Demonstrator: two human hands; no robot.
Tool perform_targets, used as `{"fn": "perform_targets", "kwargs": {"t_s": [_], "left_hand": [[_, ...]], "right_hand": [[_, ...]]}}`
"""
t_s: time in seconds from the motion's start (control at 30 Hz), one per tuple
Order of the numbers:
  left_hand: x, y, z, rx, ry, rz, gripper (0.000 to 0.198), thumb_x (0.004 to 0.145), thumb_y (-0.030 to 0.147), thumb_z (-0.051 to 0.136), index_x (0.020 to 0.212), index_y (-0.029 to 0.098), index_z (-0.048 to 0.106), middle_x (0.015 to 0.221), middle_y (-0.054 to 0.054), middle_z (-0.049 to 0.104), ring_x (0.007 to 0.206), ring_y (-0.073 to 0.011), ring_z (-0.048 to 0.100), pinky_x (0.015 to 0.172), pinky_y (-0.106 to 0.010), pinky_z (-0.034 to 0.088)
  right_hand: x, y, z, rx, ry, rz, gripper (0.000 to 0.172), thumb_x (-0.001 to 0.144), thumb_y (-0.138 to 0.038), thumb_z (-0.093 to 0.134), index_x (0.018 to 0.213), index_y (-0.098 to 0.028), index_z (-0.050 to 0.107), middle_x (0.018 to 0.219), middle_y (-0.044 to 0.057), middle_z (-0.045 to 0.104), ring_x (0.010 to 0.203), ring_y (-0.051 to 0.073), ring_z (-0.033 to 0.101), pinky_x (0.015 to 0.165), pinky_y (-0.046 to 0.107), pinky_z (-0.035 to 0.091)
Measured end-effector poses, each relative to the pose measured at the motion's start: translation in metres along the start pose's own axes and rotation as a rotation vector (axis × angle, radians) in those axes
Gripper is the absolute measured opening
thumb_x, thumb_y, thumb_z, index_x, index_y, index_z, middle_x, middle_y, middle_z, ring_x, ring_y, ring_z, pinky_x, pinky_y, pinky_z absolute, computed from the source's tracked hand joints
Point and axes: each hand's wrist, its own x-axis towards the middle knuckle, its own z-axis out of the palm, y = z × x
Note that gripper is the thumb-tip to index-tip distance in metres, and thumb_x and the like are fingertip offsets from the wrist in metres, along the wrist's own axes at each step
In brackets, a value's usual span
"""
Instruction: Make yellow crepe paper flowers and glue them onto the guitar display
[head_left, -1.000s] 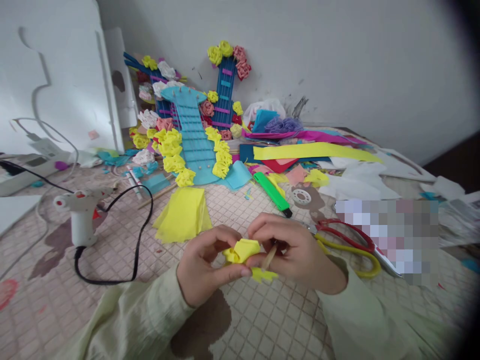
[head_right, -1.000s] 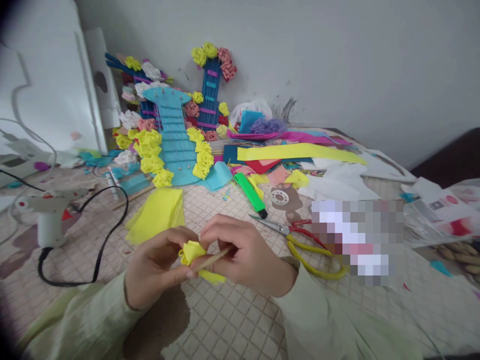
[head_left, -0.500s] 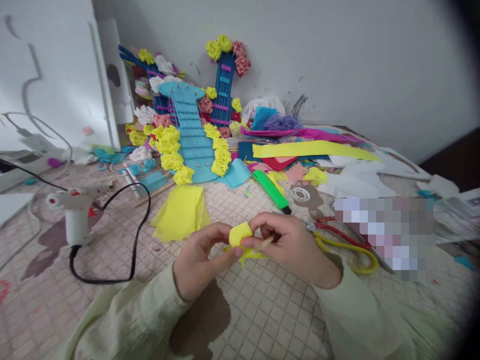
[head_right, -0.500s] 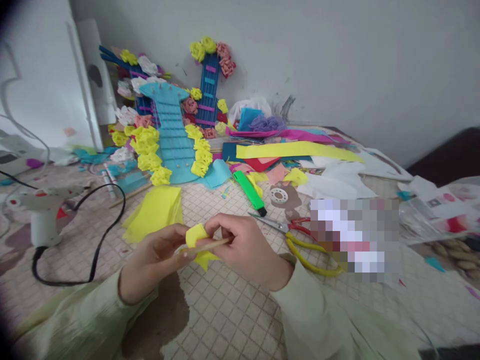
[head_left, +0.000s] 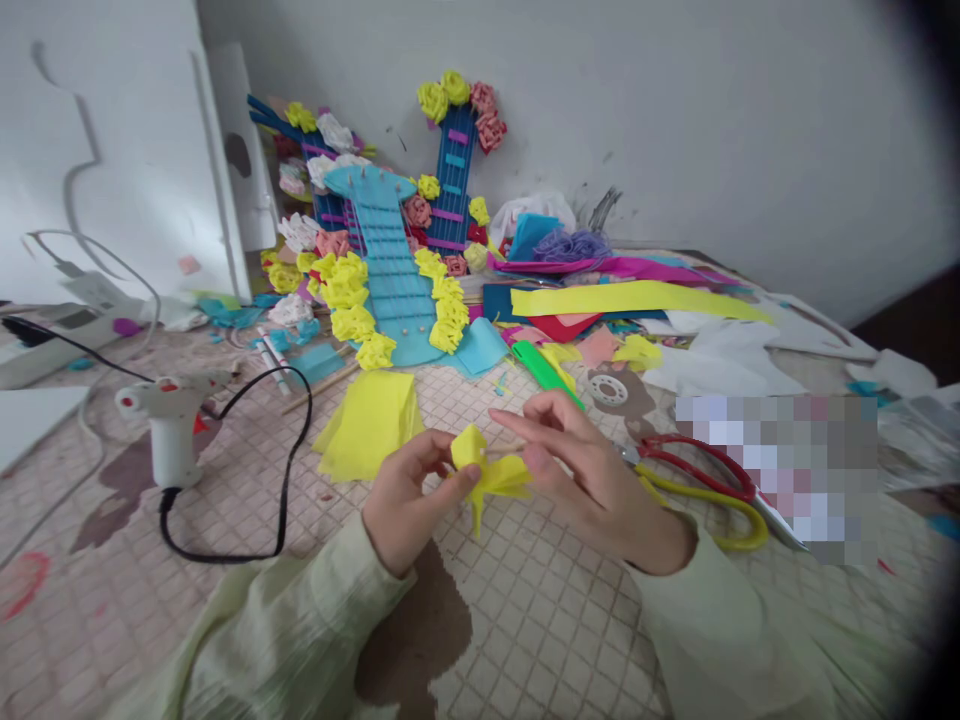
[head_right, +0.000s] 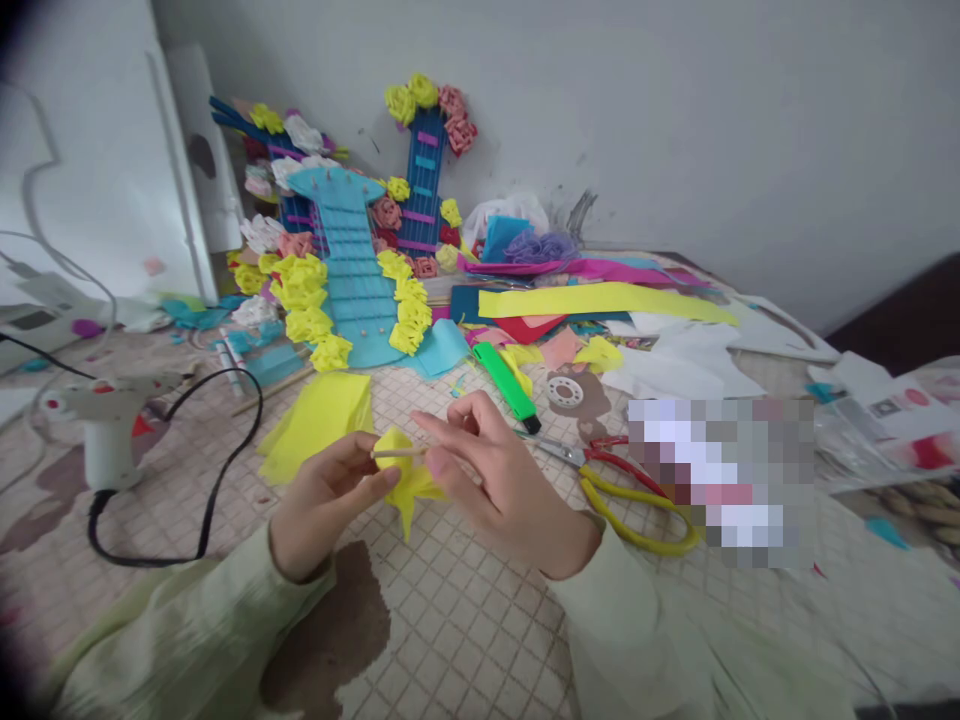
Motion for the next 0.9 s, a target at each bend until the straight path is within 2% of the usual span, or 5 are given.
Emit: {"fn": "perform_targets", "kwargs": {"t_s": [0.13, 0.43, 0.63, 0.77, 0.9], "left_hand": [[0.003, -0.005, 0.001, -0.044, -0.004, -0.01, 0.017, 0.069, 0.029, 0.062, 0.072, 0.016, 0.053, 0.067, -0.001, 0.055, 0.062, -0.0117, 0.05, 0.057, -0.024, 0.042], [0.024, -0.007, -0.001, -0.135, 0.085, 0.021, 0.018, 0.066, 0.028, 0.063, 0.076, 0.013, 0.057, 0.069, 0.0, 0.056, 0.064, -0.0114, 0.052, 0.061, -0.023, 0.042], [0.044, 0.001, -0.001, -0.142, 0.108, 0.042, 0.019, 0.064, 0.028, 0.065, 0.073, 0.013, 0.059, 0.064, 0.002, 0.056, 0.059, -0.0101, 0.052, 0.057, -0.021, 0.041], [0.053, 0.003, 0.004, -0.155, 0.066, 0.034, 0.021, 0.065, 0.027, 0.063, 0.08, 0.014, 0.059, 0.068, 0.0, 0.061, 0.063, -0.0125, 0.058, 0.06, -0.023, 0.044], [0.053, -0.001, 0.006, -0.142, 0.024, 0.016, 0.023, 0.063, 0.028, 0.065, 0.08, 0.014, 0.059, 0.068, -0.001, 0.063, 0.062, -0.0133, 0.059, 0.058, -0.023, 0.046]], "right_hand": [[0.002, 0.005, 0.004, 0.015, -0.06, -0.045, 0.03, 0.088, -0.02, 0.04, 0.115, -0.02, 0.054, 0.09, 0.005, 0.048, 0.085, 0.014, 0.049, 0.074, 0.031, 0.046], [0.026, 0.008, 0.008, 0.026, 0.152, -0.041, 0.017, 0.086, -0.022, 0.046, 0.089, -0.016, 0.061, 0.086, 0.006, 0.055, 0.074, 0.013, 0.053, 0.059, 0.025, 0.045], [0.054, 0.0, 0.003, -0.038, 0.203, -0.09, 0.015, 0.085, -0.022, 0.046, 0.083, -0.017, 0.06, 0.081, 0.005, 0.059, 0.077, 0.015, 0.054, 0.07, 0.029, 0.045], [0.047, 0.017, 0.005, -0.096, 0.23, -0.08, 0.012, 0.083, -0.023, 0.05, 0.081, -0.018, 0.06, 0.074, 0.003, 0.062, 0.073, 0.016, 0.054, 0.07, 0.031, 0.043], [0.03, 0.035, 0.011, -0.161, 0.146, -0.092, 0.012, 0.083, -0.024, 0.051, 0.079, -0.018, 0.061, 0.076, 0.003, 0.064, 0.073, 0.016, 0.054, 0.071, 0.031, 0.043]]}}
